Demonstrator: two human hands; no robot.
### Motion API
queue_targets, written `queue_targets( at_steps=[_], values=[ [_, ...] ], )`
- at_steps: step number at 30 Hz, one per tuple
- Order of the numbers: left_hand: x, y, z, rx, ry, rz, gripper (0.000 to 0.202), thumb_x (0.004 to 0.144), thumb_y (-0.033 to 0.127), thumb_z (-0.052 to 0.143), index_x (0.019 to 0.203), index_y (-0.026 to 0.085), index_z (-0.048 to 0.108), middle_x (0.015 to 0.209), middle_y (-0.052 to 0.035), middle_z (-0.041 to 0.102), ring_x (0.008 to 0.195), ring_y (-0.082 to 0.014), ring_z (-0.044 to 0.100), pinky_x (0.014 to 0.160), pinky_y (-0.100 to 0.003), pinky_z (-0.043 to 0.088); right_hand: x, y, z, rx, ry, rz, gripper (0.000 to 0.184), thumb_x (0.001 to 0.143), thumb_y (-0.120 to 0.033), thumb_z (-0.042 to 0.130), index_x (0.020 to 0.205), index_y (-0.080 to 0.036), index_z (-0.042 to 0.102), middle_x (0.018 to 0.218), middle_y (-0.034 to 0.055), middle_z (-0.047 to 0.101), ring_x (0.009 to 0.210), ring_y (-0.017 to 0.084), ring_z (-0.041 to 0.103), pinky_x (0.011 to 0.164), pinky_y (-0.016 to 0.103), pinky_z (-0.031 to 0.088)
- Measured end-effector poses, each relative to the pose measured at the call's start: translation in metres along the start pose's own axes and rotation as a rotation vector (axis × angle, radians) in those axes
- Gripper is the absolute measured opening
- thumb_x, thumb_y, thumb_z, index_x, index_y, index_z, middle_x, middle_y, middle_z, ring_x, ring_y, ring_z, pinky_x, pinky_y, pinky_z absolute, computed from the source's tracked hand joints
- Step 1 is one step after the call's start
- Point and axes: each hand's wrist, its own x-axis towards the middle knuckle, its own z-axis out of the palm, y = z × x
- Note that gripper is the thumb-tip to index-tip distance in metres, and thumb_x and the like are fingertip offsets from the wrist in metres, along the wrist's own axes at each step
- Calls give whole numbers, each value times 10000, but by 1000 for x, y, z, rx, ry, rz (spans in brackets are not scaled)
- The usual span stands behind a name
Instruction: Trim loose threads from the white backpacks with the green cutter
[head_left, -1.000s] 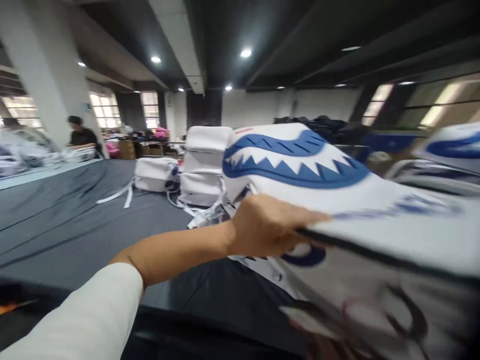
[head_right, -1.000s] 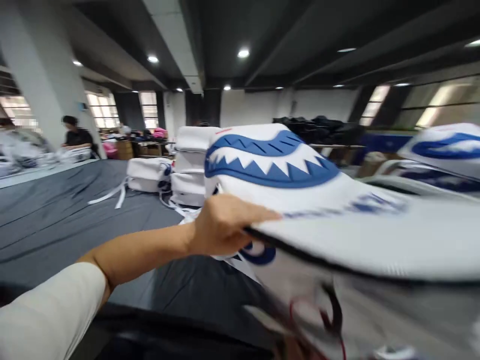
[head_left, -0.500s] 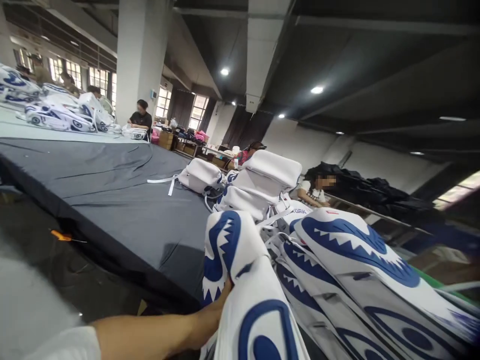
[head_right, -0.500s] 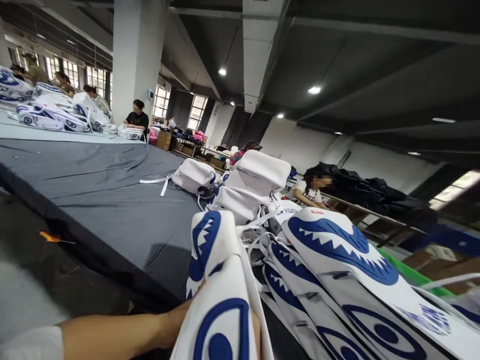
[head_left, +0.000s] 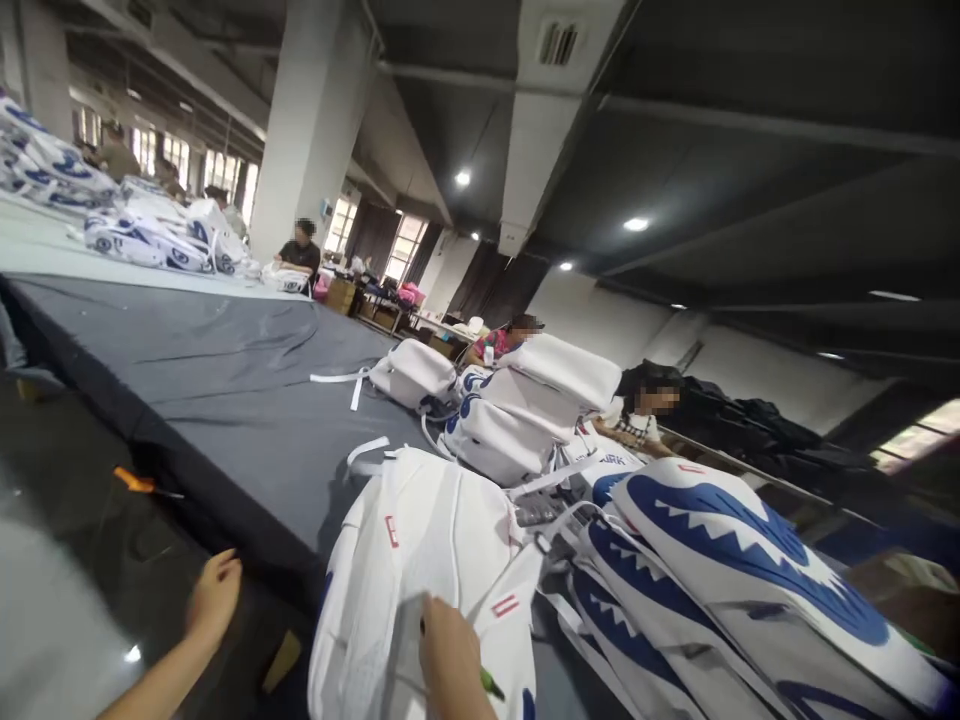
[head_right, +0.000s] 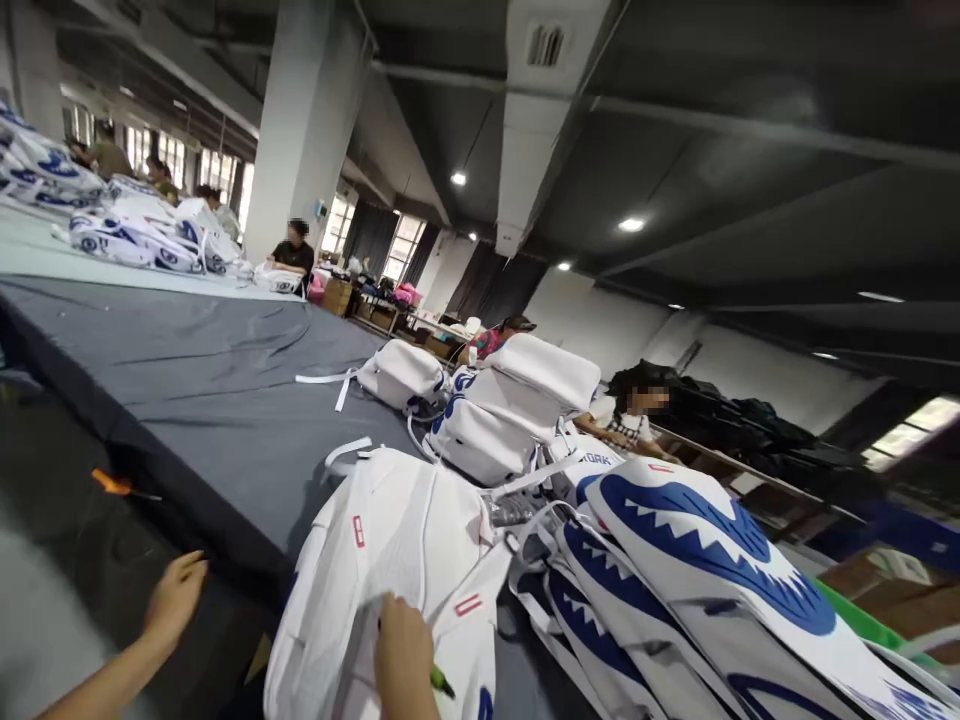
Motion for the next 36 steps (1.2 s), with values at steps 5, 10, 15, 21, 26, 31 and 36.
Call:
queue_targets(
  at_steps=[5,10,15,21,26,31,36],
  values=[
    [-21,53,36,-124,-188,496,412,968,441,426,1282,241,603,1355,-69,631,1272,-218,591,1096,-393,494,-5,-11,9,16,-53,98,393,909,42,390,1124,-136,667,1078,159,707,1029,257,709,818,330,531],
    [-97,90,106,117,-880,1376,606,935,350,573,1510,271,398,1570,-122,421,1469,-326,375,1202,-587,329,-49,30,16,34,-127,227,414,977,-99,398,1354,-165,556,1066,173,706,911,268,745,754,338,529],
    [-117,39,132,352,-894,1440,590,989,317,491,1552,276,321,1638,-96,293,1534,-308,229,1245,-563,260,-102,90,48,351,-83,577,403,1006,-272,450,1371,-114,518,1157,174,716,1019,268,733,794,321,529],
    [-110,70,120,301,-749,1536,489,963,299,520,1442,212,478,1476,-142,527,1355,-305,504,1126,-519,406,-81,78,54,499,-23,708,659,994,-478,457,1537,-139,300,1285,175,677,1146,286,683,885,356,507],
    [-75,189,181,287,-740,1673,395,1015,282,431,1364,123,527,1487,-182,485,1413,-317,408,1146,-514,313,-75,65,47,420,-72,704,627,1005,-412,464,1535,-127,289,1267,202,666,1033,293,718,796,371,525],
    [-50,270,242,310,-832,1863,397,937,474,605,961,87,690,980,-163,705,972,-280,625,907,-421,401,-87,59,61,361,-61,692,632,1015,-377,452,1557,-135,236,1369,198,603,971,267,733,708,330,534],
    [-61,274,220,314,-933,2062,410,941,515,596,762,161,701,773,-62,694,737,-193,580,774,-367,356,-98,60,83,412,-55,707,611,1000,-397,489,1532,-177,282,1367,181,588,886,253,745,634,317,531]
  ],
)
